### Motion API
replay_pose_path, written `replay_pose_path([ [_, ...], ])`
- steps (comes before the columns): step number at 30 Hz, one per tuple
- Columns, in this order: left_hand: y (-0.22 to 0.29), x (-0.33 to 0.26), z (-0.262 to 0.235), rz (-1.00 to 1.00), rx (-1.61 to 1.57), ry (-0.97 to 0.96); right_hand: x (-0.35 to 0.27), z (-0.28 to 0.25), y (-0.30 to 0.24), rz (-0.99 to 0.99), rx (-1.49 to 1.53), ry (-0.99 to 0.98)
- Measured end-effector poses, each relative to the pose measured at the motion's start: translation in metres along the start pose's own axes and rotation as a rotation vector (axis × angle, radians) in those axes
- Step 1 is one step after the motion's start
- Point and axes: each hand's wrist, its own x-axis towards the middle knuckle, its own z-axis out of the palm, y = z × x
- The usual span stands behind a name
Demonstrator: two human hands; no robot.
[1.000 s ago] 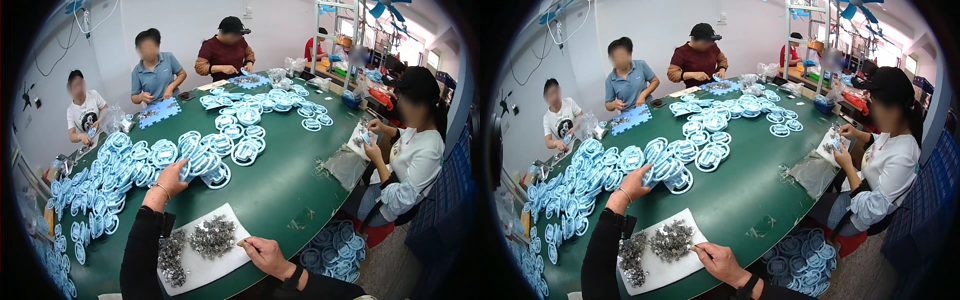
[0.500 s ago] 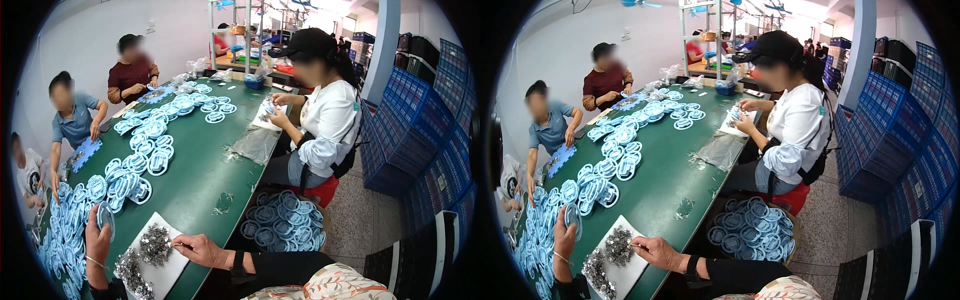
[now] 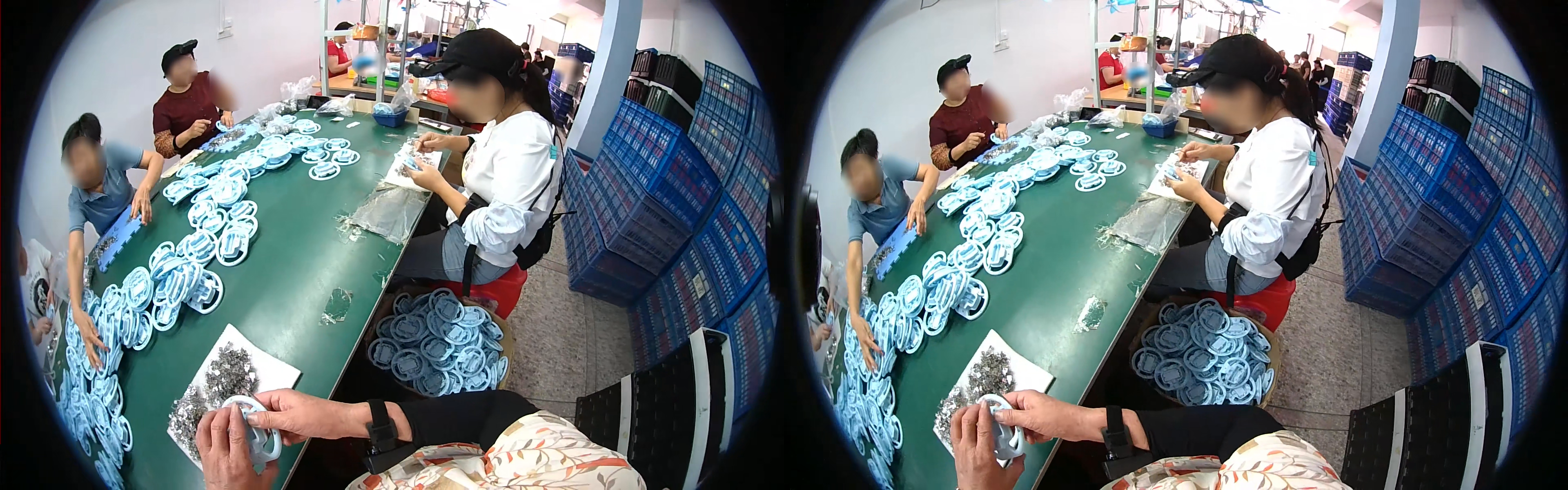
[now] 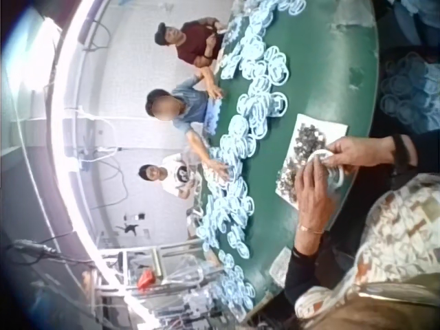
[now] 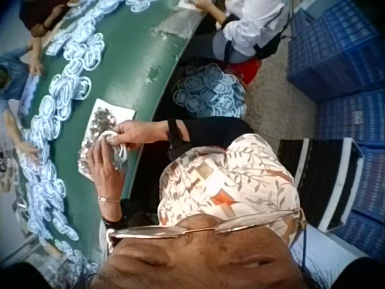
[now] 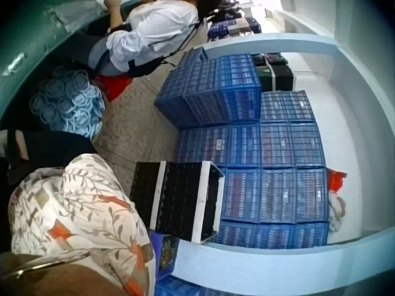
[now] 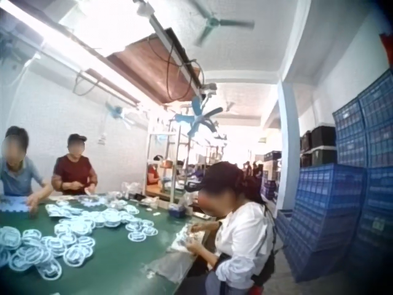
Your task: The person assembles light blue face masks by inserting metal nose wires into the top edge of each mask. They pick up a mask, insert a wire, and place the finished mask on a growing pile on the table. Other workers perform the same task at the same table.
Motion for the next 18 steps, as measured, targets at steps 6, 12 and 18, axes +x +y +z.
replay_pose_path([
  [6, -0.002, -0.03, 0.017, -0.434, -0.763, 0.267, -0.011, -0.006, -0.014, -0.006, -0.149, -0.021],
  [12, -0.007, -0.057, 0.053, -0.902, -1.664, 0.556, -0.007, 0.003, -0.016, 0.111, -0.258, -0.075],
  [18, -0.001, -0.065, 0.068, -0.837, -1.792, 0.271, -0.037, -0.007, -0.02, 0.194, -0.401, 0.081],
])
